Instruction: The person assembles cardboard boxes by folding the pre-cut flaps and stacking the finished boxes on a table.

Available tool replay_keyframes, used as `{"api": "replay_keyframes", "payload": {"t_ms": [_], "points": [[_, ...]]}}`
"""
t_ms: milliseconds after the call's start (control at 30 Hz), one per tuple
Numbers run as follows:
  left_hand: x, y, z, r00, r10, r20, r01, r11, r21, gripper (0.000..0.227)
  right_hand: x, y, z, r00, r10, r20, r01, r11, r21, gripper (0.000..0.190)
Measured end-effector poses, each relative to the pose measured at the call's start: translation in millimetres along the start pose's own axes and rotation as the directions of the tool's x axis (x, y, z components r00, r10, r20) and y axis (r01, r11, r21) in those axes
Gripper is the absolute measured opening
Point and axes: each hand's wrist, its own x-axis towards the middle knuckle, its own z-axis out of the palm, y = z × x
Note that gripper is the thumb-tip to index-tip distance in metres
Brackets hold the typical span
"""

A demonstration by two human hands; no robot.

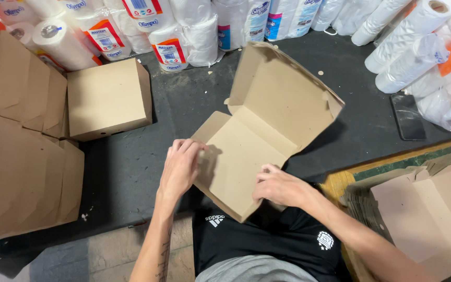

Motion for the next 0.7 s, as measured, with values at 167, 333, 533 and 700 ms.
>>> {"api": "replay_keyframes", "payload": {"t_ms": [167,333,533,700], "points": [[8.6,-8.6,20.9,0.981,0.066,0.180,-0.121,0.943,0.309,0.041,-58.6,48.4,-66.1,0.990,0.135,0.047,-0.127,0.980,-0.156,0.014],[25.8,10.1,53.4,0.944,0.283,0.171,-0.327,0.877,0.351,0.034,-86.3,48.3,-80.0,0.806,0.584,-0.099,-0.569,0.718,-0.401,0.064],[49.9,8.2,112.5,0.865,0.499,0.055,-0.484,0.801,0.351,0.040,-38.4,-66.0,-70.7,0.823,0.520,-0.229,-0.526,0.850,0.036,0.056],[60.8,32.7,137.1,0.843,0.536,0.040,-0.502,0.758,0.416,0.039,-56.5,-71.1,-33.2,0.683,0.642,-0.348,-0.668,0.742,0.058,0.018]]}}
